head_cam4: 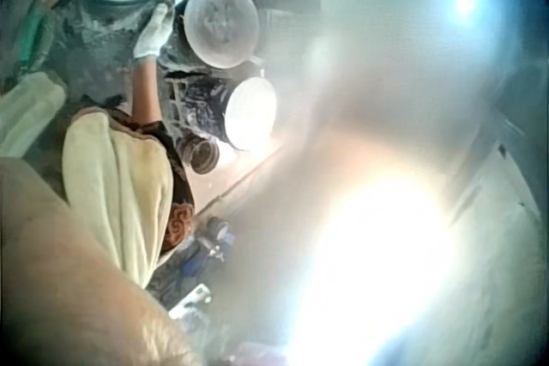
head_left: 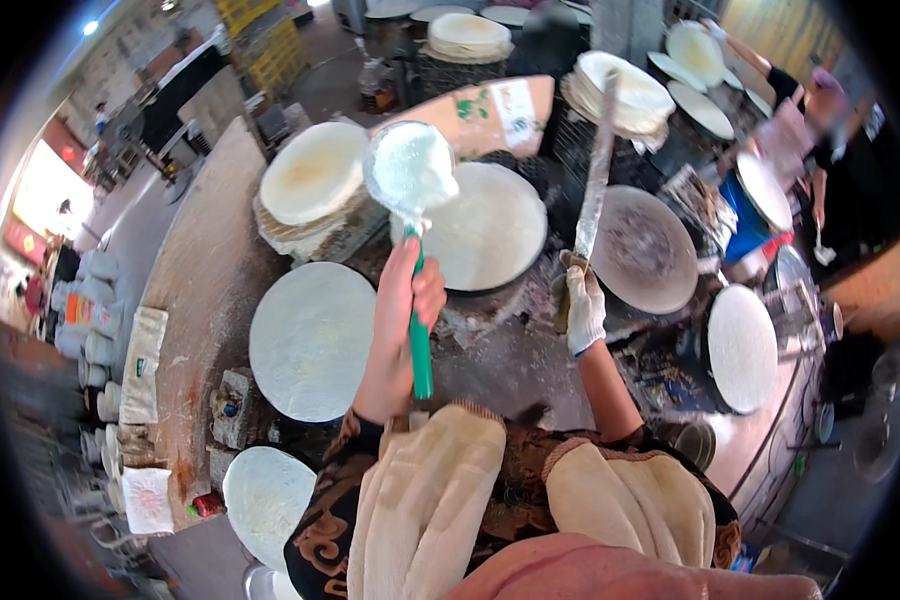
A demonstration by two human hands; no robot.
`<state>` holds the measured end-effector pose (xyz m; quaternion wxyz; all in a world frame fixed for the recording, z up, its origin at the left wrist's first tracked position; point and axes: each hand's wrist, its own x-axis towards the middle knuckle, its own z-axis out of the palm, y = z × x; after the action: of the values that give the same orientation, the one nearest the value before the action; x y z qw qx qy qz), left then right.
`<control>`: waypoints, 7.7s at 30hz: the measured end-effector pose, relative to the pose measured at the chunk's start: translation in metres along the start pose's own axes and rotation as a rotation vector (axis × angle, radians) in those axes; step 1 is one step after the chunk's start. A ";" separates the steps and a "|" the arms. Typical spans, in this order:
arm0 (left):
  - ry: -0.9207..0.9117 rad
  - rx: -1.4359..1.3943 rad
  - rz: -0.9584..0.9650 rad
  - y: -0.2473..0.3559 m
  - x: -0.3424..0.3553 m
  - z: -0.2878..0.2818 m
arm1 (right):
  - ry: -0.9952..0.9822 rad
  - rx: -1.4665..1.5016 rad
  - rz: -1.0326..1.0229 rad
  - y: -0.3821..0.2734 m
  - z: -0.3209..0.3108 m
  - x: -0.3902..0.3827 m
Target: The person ladles batter onto a hot griddle and spreads it into a thin circle using a wooden tool. They then flip the crepe and stack it with others. The process is repeated continuously throughout the clip.
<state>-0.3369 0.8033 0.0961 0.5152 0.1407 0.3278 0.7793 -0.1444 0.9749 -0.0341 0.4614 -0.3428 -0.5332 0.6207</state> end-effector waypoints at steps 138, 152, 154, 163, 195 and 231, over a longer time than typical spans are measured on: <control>0.430 0.683 0.136 -0.264 0.142 0.068 | -0.964 -0.771 0.925 0.015 -0.419 0.328; 0.524 0.291 0.243 -0.184 0.092 -0.002 | -1.069 -0.897 0.908 0.002 -0.423 0.347; 0.502 0.256 0.228 -0.179 0.085 -0.010 | -1.024 -0.941 0.898 -0.011 -0.456 0.339; 0.262 0.057 0.136 -0.152 0.099 0.002 | -0.367 -0.878 0.930 -0.054 -0.486 0.115; 0.006 0.039 0.022 -0.078 0.048 0.007 | 0.176 -1.159 0.543 0.048 -0.195 -0.006; 0.034 0.111 0.000 -0.157 0.077 0.091 | 0.307 -1.327 0.354 0.038 -0.393 0.031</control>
<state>-0.2077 0.9453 0.0512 0.5011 0.1559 0.3793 0.7620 0.1980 1.1399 -0.1461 0.1169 -0.7173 -0.6643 0.1748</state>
